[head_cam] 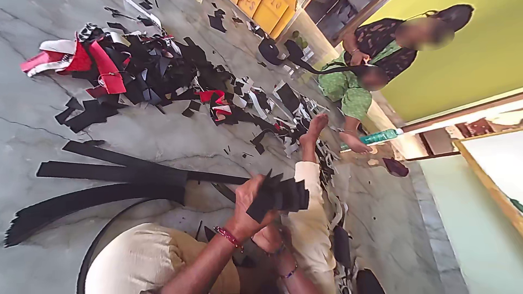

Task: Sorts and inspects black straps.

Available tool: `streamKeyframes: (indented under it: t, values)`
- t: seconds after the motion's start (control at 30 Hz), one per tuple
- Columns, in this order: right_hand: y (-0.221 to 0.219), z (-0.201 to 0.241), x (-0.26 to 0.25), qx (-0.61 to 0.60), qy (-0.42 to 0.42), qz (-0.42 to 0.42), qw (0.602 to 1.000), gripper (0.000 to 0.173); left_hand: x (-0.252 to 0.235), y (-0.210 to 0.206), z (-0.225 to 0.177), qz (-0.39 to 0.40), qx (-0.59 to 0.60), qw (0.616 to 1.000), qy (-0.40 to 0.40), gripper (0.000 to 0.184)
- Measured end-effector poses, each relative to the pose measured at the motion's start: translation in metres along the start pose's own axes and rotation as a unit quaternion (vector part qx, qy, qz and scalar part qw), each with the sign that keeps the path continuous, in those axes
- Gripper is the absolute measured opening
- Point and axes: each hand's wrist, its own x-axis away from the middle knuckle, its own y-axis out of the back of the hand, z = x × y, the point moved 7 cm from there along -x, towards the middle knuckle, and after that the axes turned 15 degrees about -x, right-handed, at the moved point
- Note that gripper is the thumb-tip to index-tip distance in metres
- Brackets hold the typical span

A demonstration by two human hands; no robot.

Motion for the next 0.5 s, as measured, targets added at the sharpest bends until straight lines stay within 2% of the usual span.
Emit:
streamKeyframes:
  t: [0.13,0.23,0.3,0.33,0.4,0.43,0.5]
  values:
    - [0.016,0.015,-0.005,0.081,0.049,-0.041,0.995,0.036,-0.004,0.006,-0.006,-0.015,-0.022,0.998,-0.053,0.031]
    - [0.015,0.055,0.002,0.197,0.169,-0.093,0.961,0.026,-0.010,0.013,-0.007,-0.034,-0.087,0.993,-0.068,0.027]
    - [-0.005,0.088,0.018,0.251,0.273,-0.054,0.927,0.028,-0.014,0.015,-0.005,-0.039,-0.121,0.990,-0.060,0.026]
    - [-0.020,0.102,0.029,0.276,0.327,-0.021,0.903,0.030,-0.016,0.015,-0.003,-0.038,-0.138,0.988,-0.052,0.027]
    - [-0.054,0.121,0.053,0.358,0.424,0.051,0.830,0.056,-0.018,0.014,-0.001,-0.037,-0.172,0.983,-0.044,0.026]
    - [-0.072,0.124,0.065,0.405,0.471,0.075,0.779,0.067,-0.019,0.013,0.000,-0.038,-0.188,0.980,-0.046,0.025]
    - [-0.101,0.121,0.083,0.479,0.559,0.105,0.669,0.070,-0.018,0.011,0.001,-0.037,-0.215,0.974,-0.063,0.023]
